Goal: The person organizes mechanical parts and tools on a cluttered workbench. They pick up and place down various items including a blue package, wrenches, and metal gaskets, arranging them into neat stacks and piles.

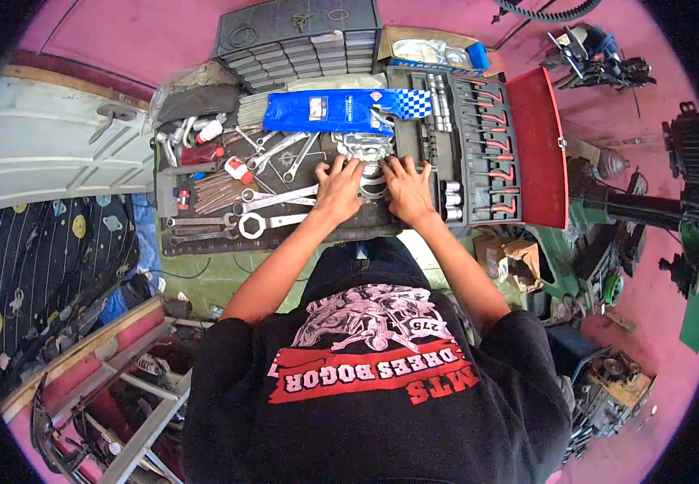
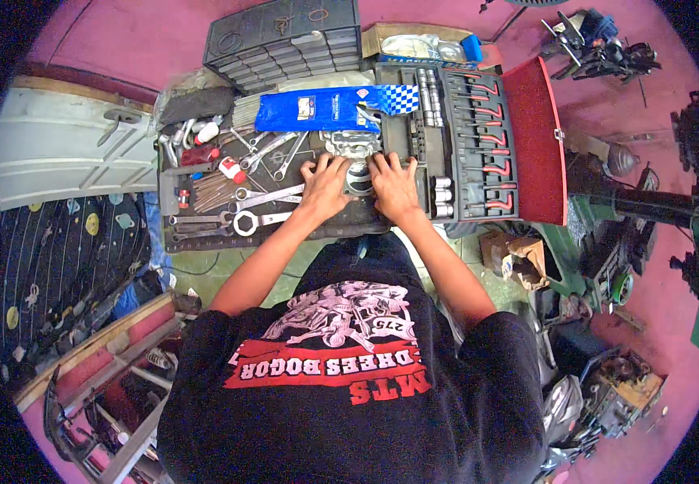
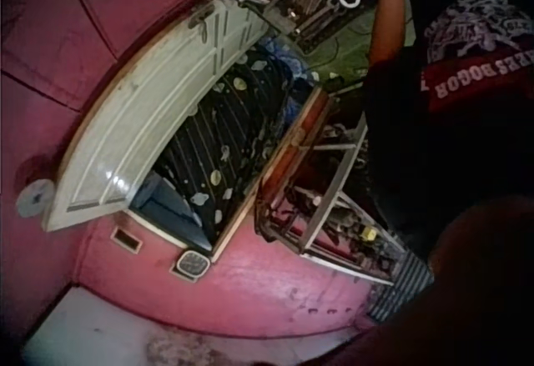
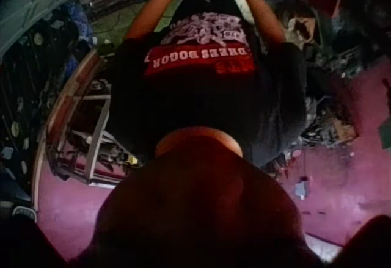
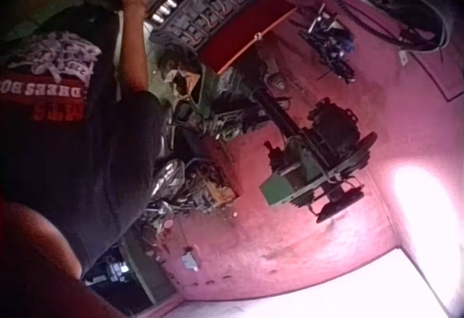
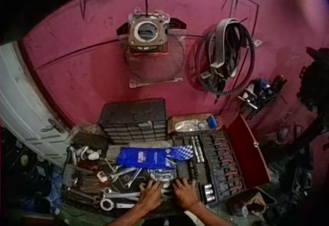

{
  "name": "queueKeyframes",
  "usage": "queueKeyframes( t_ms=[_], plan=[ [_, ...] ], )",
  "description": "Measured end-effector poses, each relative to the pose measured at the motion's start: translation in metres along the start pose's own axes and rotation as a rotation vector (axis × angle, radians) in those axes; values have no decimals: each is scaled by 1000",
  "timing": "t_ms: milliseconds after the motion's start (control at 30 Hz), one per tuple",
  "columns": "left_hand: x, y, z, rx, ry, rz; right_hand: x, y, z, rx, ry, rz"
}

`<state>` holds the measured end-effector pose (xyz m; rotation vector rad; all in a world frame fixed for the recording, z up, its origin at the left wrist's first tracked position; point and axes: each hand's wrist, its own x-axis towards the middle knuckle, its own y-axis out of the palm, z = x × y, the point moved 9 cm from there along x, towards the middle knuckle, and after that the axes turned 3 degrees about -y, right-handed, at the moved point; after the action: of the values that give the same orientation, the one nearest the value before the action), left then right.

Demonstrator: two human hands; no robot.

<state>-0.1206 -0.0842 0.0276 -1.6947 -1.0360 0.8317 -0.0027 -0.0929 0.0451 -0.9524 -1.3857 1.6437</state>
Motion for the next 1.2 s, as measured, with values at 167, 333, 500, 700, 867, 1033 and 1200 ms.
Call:
queueKeyframes(
  t_ms=[167,333,500,700,867,1033,1200],
  plan=[
    [1,-5,-3,-32,21,-25,0,3,-2,-21,4,-19],
    [-2,-5,-5,-19,20,-44,-1,4,-4,26,-7,-27],
    [-6,-14,1,-33,-34,-37,-1,-9,-1,79,-47,-31],
    [-7,-46,6,-8,-43,-122,6,-31,4,76,-105,-122],
    [12,-83,5,59,-26,-193,22,-72,1,-19,-102,-158],
    [38,-156,-6,78,34,-340,46,-144,-7,-90,-143,-356],
    [61,-240,-17,151,158,-588,70,-226,-8,-183,-192,-534]
  ],
)
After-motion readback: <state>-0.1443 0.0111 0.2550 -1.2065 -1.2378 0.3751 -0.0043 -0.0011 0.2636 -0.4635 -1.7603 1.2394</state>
